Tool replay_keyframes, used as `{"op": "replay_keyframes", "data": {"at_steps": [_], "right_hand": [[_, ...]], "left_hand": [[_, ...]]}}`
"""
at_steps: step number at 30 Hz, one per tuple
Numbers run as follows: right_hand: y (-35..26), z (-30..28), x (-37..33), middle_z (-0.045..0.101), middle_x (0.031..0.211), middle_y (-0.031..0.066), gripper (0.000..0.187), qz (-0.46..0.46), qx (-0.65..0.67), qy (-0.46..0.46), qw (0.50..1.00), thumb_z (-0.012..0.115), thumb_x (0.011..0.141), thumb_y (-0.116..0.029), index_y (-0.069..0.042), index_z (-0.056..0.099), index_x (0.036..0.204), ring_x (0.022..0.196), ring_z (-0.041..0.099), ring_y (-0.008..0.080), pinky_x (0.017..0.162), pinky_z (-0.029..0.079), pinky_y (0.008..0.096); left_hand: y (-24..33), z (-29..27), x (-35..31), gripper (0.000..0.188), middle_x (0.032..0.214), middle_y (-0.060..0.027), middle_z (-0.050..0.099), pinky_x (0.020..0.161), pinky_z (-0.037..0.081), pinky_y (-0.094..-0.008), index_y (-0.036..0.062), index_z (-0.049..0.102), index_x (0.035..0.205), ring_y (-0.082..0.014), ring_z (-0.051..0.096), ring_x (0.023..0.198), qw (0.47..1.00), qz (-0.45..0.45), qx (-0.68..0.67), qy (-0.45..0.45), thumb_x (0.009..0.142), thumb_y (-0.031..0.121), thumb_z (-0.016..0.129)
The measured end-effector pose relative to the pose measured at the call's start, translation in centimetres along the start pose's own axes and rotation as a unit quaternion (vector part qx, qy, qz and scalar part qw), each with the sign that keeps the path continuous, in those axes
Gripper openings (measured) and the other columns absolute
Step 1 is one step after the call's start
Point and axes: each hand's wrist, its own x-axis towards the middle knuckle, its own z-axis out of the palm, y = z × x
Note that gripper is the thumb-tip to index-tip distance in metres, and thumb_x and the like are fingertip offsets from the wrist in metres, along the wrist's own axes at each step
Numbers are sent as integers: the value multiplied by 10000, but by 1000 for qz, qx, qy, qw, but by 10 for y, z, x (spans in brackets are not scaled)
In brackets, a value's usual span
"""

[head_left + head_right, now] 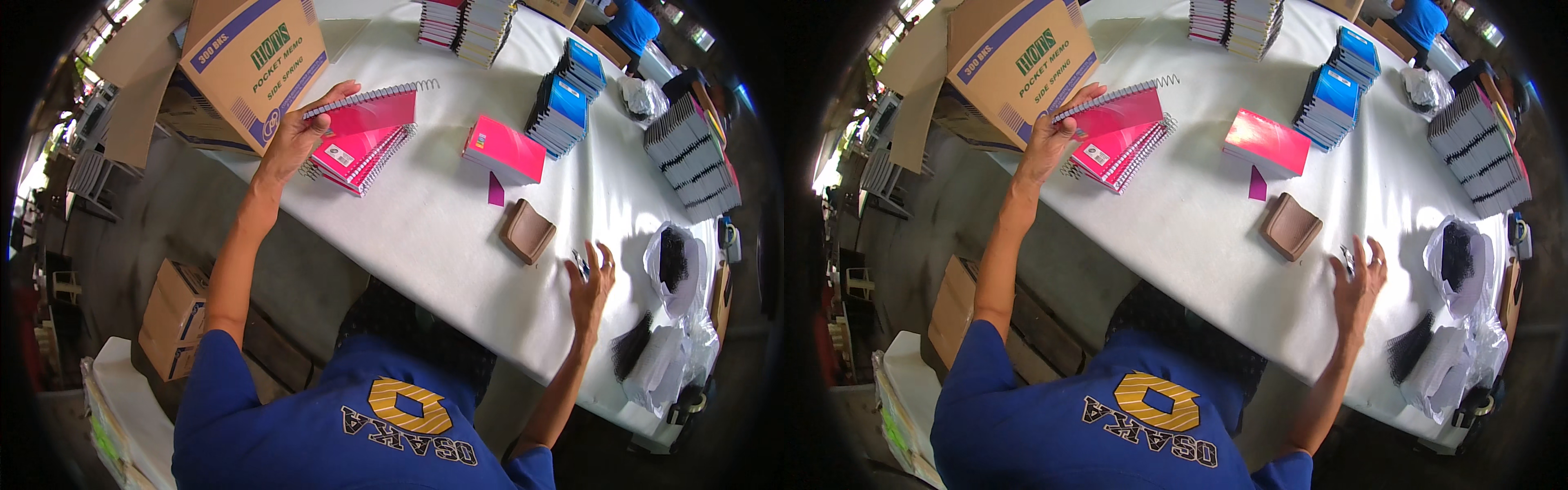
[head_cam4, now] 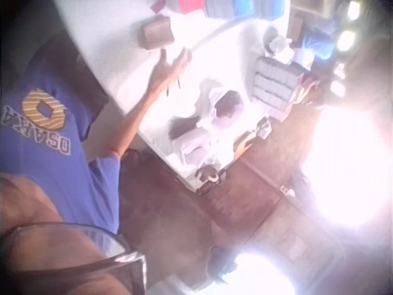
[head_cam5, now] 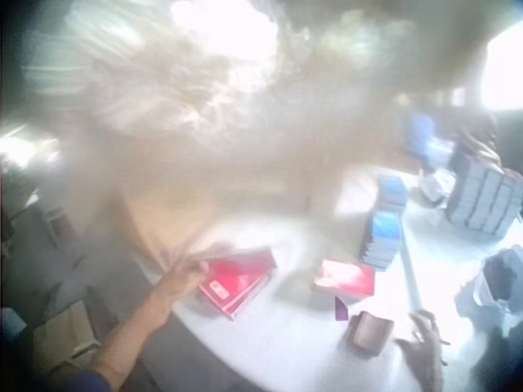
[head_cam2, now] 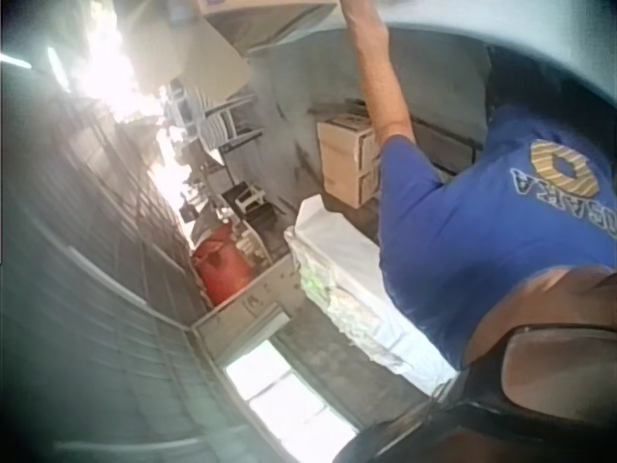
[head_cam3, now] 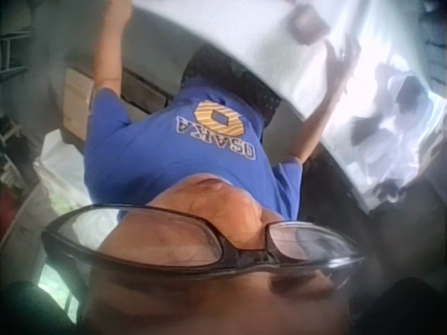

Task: The person assembles notebooks by hand, sliding a spiral spine onto the edge of a stack of paper and covers, and using pliers to secure the ends of the spine.

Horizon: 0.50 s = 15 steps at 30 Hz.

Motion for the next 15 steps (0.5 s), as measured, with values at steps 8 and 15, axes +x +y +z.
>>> {"op": "replay_keyframes", "data": {"at_steps": [8,15], "right_hand": [[-240,37,111,623,1263,82,573,16,773,-177,609,730,793,19,-29,535,1329,1132,604,194,922,490,315],[-296,86,115,653,1225,78,390,-355,262,-11,897,654,762,-21,-100,672,1144,1158,591,271,1008,442,458]], "left_hand": [[-37,12,19,795,1537,-84,357,1164,278,-475,127,349,1498,-235,310,1423,955,-17,-279,-97,865,555,570],[-61,-53,14,648,1470,-130,445,1133,317,-357,17,388,1465,-174,417,1351,962,-273,-7,2,968,381,589]]}}
